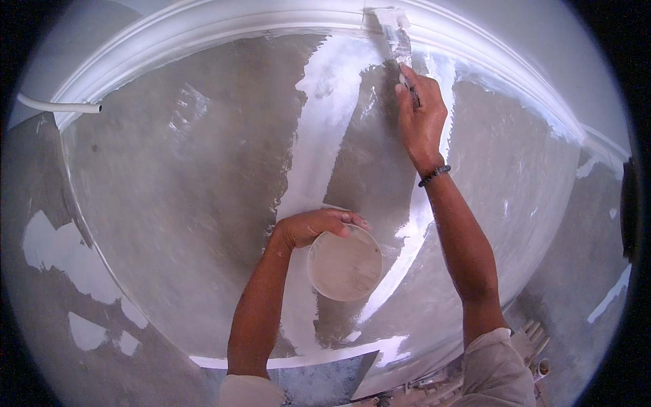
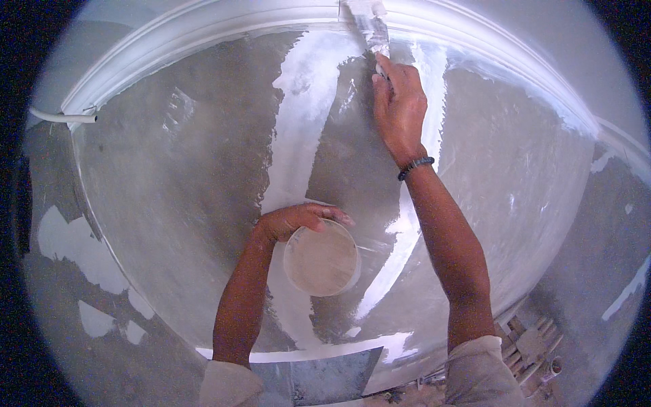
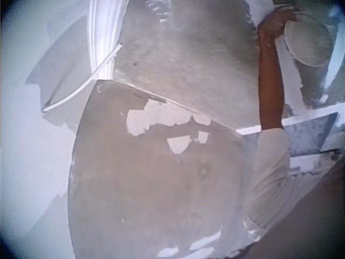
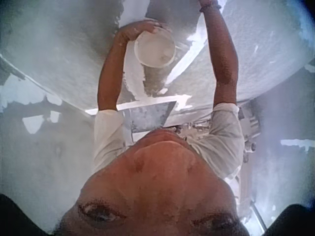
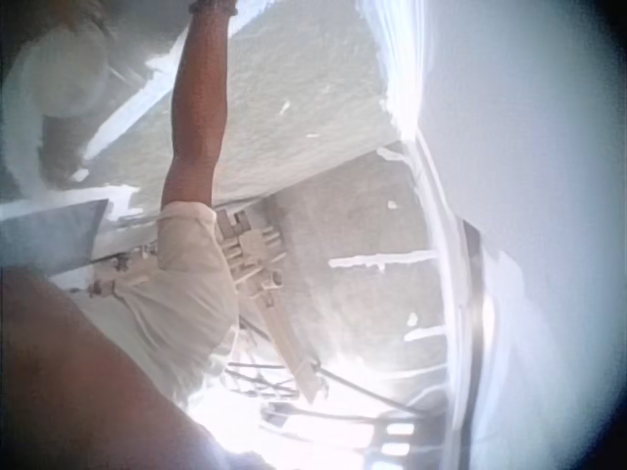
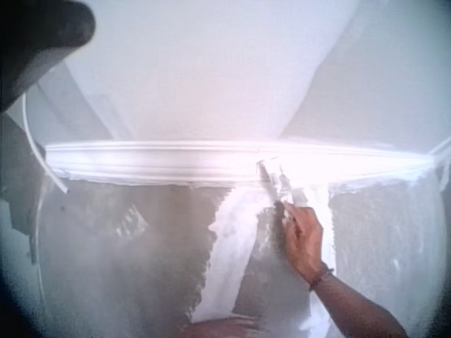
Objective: The person applies joint compound to drywall seams and corners using a putty knife, taking compound from a small bucket and smoothing it over the surface.
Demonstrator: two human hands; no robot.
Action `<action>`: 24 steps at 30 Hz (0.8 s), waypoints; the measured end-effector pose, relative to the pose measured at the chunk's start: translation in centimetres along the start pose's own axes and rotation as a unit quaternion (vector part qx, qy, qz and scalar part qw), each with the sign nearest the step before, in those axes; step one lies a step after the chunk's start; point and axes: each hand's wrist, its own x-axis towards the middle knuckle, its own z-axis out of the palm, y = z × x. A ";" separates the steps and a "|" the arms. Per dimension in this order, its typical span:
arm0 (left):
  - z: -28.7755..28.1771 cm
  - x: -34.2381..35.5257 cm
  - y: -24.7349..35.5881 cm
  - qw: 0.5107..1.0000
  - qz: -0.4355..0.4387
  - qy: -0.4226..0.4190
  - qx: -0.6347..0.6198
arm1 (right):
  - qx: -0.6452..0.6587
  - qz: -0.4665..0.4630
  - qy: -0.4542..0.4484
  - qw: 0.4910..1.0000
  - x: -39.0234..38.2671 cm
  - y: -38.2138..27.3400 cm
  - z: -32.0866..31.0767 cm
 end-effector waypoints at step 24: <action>-0.2 0.0 -0.1 0.998 -0.029 -0.038 0.029 | -0.028 0.000 -0.020 0.999 0.6 -2.9 3.6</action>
